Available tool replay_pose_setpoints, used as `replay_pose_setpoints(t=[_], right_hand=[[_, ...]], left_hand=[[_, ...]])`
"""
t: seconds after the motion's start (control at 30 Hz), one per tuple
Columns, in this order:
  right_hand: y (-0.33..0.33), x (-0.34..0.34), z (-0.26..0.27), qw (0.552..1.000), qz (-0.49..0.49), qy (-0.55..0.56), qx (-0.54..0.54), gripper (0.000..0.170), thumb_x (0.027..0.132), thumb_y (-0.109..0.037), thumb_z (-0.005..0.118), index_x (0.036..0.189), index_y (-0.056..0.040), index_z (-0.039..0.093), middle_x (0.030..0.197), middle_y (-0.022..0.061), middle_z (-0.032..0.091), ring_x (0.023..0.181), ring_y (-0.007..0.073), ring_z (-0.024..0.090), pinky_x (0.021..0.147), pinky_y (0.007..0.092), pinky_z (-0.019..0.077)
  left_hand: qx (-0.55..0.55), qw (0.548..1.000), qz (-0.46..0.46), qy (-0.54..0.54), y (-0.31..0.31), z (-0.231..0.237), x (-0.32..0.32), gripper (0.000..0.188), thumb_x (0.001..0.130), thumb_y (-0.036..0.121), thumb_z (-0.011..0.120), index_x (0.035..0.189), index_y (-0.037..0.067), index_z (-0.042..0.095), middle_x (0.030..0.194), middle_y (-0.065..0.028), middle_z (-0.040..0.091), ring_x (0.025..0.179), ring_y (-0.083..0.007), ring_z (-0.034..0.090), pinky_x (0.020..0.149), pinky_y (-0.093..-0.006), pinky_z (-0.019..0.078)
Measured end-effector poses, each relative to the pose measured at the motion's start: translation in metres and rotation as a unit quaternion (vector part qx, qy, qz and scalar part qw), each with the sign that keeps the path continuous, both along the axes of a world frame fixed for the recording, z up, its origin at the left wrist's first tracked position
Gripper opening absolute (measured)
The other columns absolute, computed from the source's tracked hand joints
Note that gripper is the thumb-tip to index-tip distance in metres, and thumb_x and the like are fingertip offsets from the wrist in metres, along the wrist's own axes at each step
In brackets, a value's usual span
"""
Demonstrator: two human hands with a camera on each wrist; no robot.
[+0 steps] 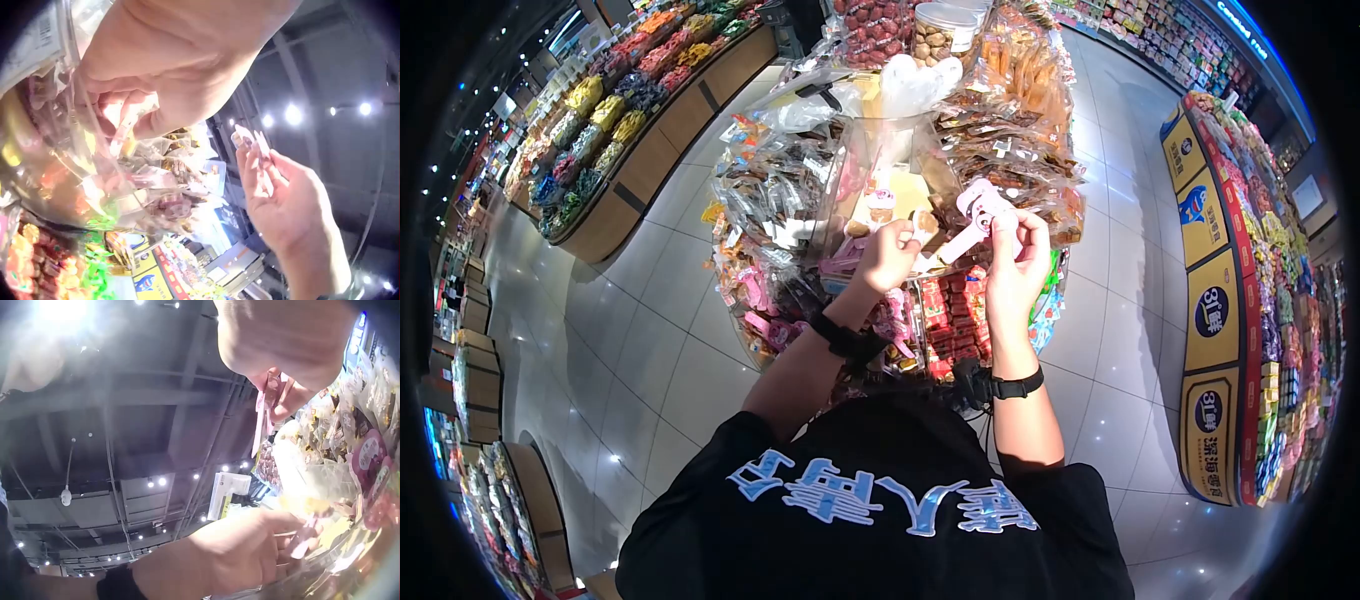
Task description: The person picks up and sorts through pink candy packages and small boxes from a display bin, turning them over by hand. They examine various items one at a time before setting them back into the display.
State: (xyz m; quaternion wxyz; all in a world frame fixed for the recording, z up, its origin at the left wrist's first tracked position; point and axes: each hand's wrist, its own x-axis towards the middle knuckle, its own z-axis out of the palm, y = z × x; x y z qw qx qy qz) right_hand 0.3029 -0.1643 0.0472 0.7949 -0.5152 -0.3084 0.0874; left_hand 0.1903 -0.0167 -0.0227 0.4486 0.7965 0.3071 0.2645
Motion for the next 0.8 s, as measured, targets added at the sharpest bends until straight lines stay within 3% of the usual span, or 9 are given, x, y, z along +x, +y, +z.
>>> replay_pose_setpoints(t=[0.07, 0.17, 0.27, 0.37, 0.5, 0.57, 0.67, 0.73, 0.8], right_hand=[[0.002, 0.004, -0.007, 0.999, 0.034, 0.016, 0.008, 0.015, 0.101, -0.008, 0.064, 0.114, -0.0026, 0.059, 0.106, 0.0051, 0.067, 0.095, 0.0111, 0.064, 0.084, 0.0268, 0.0537], [0.003, 0.002, -0.007, 0.992, 0.091, 0.08, 0.02, 0.015, 0.1, -0.009, 0.064, 0.114, -0.0043, 0.059, 0.108, 0.0055, 0.068, 0.095, 0.0124, 0.066, 0.084, 0.028, 0.0561], [0.006, -0.002, -0.004, 0.98, 0.134, 0.141, 0.033, 0.017, 0.099, -0.006, 0.065, 0.115, -0.004, 0.06, 0.106, 0.0053, 0.069, 0.092, 0.0108, 0.067, 0.081, 0.0259, 0.0572], [0.009, -0.008, -0.001, 0.97, 0.165, 0.169, 0.048, 0.017, 0.098, -0.005, 0.066, 0.114, -0.0041, 0.06, 0.105, 0.005, 0.07, 0.091, 0.0101, 0.068, 0.08, 0.0254, 0.0582], [0.013, -0.016, 0.0, 0.966, 0.167, 0.188, 0.058, 0.016, 0.097, -0.004, 0.067, 0.112, -0.0042, 0.061, 0.104, 0.0054, 0.07, 0.091, 0.0107, 0.068, 0.081, 0.0268, 0.0591], [0.015, -0.02, -0.002, 0.963, 0.181, 0.187, 0.067, 0.015, 0.097, -0.003, 0.067, 0.111, -0.0035, 0.06, 0.104, 0.0061, 0.07, 0.091, 0.0112, 0.068, 0.082, 0.0269, 0.0587], [0.016, -0.026, -0.008, 0.968, 0.168, 0.172, 0.065, 0.014, 0.097, -0.003, 0.066, 0.11, -0.004, 0.06, 0.106, 0.0069, 0.07, 0.095, 0.0127, 0.068, 0.087, 0.0284, 0.0574], [0.018, -0.031, -0.008, 0.973, 0.149, 0.161, 0.074, 0.014, 0.096, -0.002, 0.067, 0.108, -0.0046, 0.06, 0.106, 0.0074, 0.069, 0.097, 0.0133, 0.067, 0.089, 0.0289, 0.0567], [0.018, -0.031, -0.007, 0.976, 0.135, 0.142, 0.096, 0.014, 0.096, -0.001, 0.067, 0.106, -0.0044, 0.06, 0.106, 0.0077, 0.069, 0.097, 0.0134, 0.067, 0.089, 0.0288, 0.0566]], left_hand=[[-0.081, 0.994, -0.072, -0.032, 0.005, 0.01, -0.011, 0.022, 0.097, 0.008, 0.063, 0.116, -0.004, 0.066, 0.093, -0.0112, 0.072, 0.087, -0.0179, 0.069, 0.079, -0.0353, 0.0562], [-0.232, 0.934, -0.072, -0.263, -0.016, 0.026, -0.033, 0.031, 0.097, 0.006, 0.063, 0.125, -0.007, 0.061, 0.107, -0.0139, 0.07, 0.097, -0.0202, 0.069, 0.091, -0.0342, 0.057], [-0.348, 0.877, -0.129, -0.306, -0.017, 0.049, -0.042, 0.048, 0.097, 0.006, 0.064, 0.139, -0.011, 0.049, 0.115, -0.0155, 0.069, 0.101, -0.0212, 0.07, 0.093, -0.0313, 0.0572], [-0.386, 0.861, -0.133, -0.303, -0.009, 0.045, -0.049, 0.046, 0.096, 0.005, 0.065, 0.138, -0.01, 0.051, 0.119, -0.0159, 0.068, 0.104, -0.0213, 0.07, 0.098, -0.0344, 0.0568], [-0.366, 0.849, -0.095, -0.368, -0.018, 0.052, -0.05, 0.038, 0.1, 0.004, 0.059, 0.136, -0.009, 0.054, 0.112, -0.0114, 0.07, 0.1, -0.0179, 0.07, 0.101, -0.0368, 0.0556], [-0.342, 0.879, -0.08, -0.323, -0.014, 0.045, -0.054, 0.036, 0.102, 0.004, 0.055, 0.137, -0.008, 0.052, 0.115, -0.0103, 0.068, 0.102, -0.016, 0.068, 0.099, -0.0342, 0.0558], [-0.192, 0.952, -0.052, -0.233, -0.03, 0.06, -0.061, 0.038, 0.104, 0.005, 0.051, 0.14, -0.007, 0.049, 0.121, -0.0098, 0.066, 0.106, -0.0141, 0.066, 0.097, -0.0305, 0.0539], [-0.143, 0.955, -0.062, -0.252, -0.036, 0.061, -0.059, 0.04, 0.105, 0.005, 0.049, 0.142, -0.007, 0.047, 0.125, -0.0102, 0.065, 0.11, -0.0139, 0.064, 0.097, -0.0287, 0.0518], [-0.187, 0.91, -0.103, -0.355, -0.038, 0.05, -0.05, 0.042, 0.105, 0.006, 0.049, 0.145, -0.006, 0.045, 0.128, -0.0109, 0.063, 0.115, -0.0143, 0.062, 0.097, -0.0274, 0.0494]])
